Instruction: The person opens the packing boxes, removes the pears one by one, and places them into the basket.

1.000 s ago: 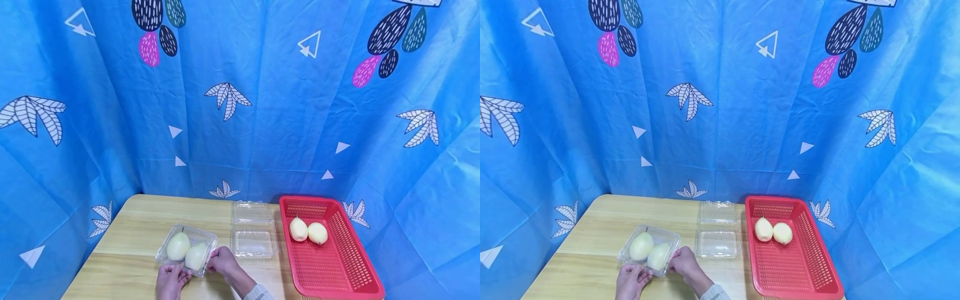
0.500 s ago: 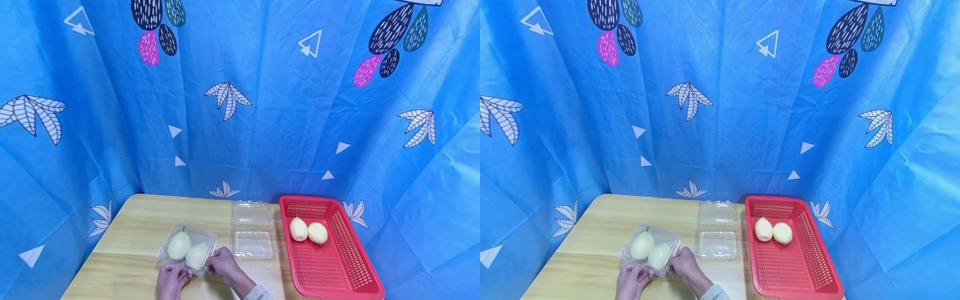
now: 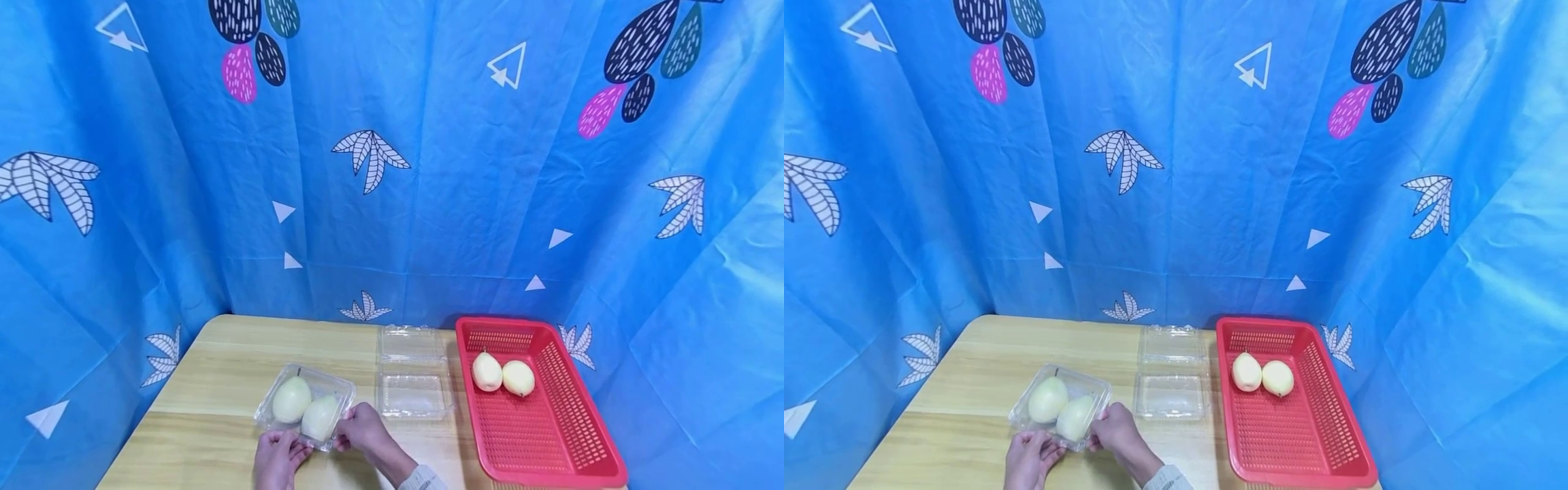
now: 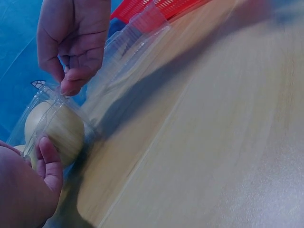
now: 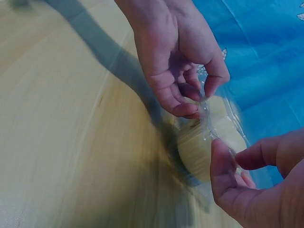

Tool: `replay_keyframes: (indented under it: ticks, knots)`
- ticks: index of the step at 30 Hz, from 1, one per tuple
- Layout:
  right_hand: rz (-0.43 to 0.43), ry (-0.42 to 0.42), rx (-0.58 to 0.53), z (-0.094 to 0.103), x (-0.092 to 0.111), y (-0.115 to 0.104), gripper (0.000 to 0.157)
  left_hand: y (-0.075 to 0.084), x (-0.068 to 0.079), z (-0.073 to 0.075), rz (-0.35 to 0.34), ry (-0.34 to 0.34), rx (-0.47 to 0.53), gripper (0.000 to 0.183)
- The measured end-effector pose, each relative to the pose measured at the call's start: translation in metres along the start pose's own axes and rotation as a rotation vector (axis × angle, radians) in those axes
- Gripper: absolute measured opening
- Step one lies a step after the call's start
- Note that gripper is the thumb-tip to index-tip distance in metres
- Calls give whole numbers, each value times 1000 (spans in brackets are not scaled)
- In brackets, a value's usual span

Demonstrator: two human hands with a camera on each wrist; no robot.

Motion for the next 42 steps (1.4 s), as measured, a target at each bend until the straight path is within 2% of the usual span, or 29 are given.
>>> replay_keyframes:
  ticks: [8,15,24,34,42]
  knots:
    - [-11,-36,38,0,2,-2,33,0,0,0,9,10,1,18]
    - [6,-43,74,-1,1,-3,11,-1,-2,-1,13,23,-7,19]
    - [-11,-29,4,2,-2,1,9,-3,-2,-2,6,-26,17,16]
    - [-28,-37,-45,8,-7,6,10,-6,-4,-1,11,-32,34,20]
    - [-31,-28,-77,12,-7,6,20,-6,-2,0,19,-75,88,22]
Point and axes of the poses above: each hand's wrist, its own x-axis away from the middle knuckle, its own z-axis out of the back of the hand, y = z × x, the point moved 4 cm from there along -x, towards the middle knuckle, and after that the axes turned 4 degrees about -z, right-handed, at the moved point
